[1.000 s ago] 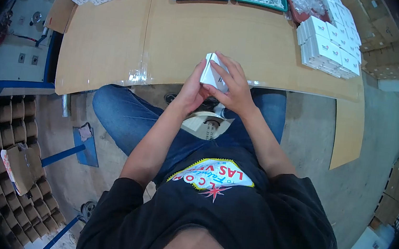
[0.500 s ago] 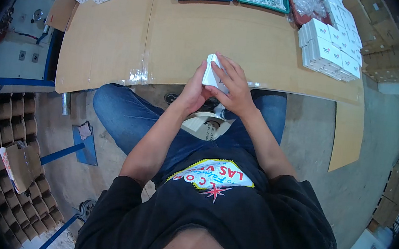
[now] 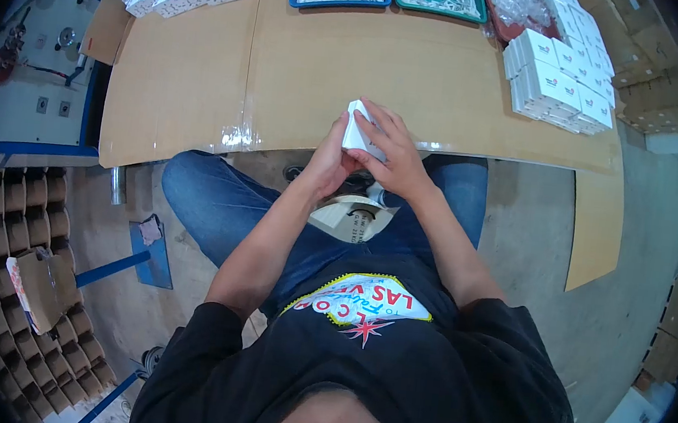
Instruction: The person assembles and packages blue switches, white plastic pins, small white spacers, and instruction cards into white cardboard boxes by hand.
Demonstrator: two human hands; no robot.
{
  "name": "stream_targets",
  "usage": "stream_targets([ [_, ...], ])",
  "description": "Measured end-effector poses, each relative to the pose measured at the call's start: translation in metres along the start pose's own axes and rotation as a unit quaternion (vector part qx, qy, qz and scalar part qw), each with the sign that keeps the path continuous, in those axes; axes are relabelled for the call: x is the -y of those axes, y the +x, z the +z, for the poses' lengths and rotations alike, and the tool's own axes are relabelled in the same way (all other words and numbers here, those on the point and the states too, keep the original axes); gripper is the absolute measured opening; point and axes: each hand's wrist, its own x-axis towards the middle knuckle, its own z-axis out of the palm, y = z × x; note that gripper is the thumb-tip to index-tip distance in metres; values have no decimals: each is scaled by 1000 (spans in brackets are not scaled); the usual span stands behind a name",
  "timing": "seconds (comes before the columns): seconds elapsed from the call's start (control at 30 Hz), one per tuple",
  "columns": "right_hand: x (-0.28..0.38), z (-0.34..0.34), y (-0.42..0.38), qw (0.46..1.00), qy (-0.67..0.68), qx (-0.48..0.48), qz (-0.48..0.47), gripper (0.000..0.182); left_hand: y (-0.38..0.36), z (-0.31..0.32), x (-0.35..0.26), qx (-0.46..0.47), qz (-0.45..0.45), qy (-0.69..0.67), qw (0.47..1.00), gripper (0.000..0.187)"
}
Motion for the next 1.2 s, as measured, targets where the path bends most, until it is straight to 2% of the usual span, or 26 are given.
stream_targets([
  [0.27, 1, -4, 0, 999, 16, -33, 26, 59, -1, 0, 0, 32, -25, -75, 996, 55],
  [0.5, 4, -6, 6, 999, -39, -30, 8, 59, -1, -1, -2, 20, -18, -55, 998, 54],
  [0.63, 7, -5, 7, 999, -37, -22, 4, 59, -5, 4, -6, -6, -21, -44, 999, 54],
  [0.97, 5, -5, 7, 999, -44, -10, -6, 60, -2, 2, -3, 2, -16, -52, 999, 53],
  [1.2, 1, -5, 5, 1000, -21, -3, -4, 62, -3, 0, -6, 0, -13, -11, 1000, 55],
])
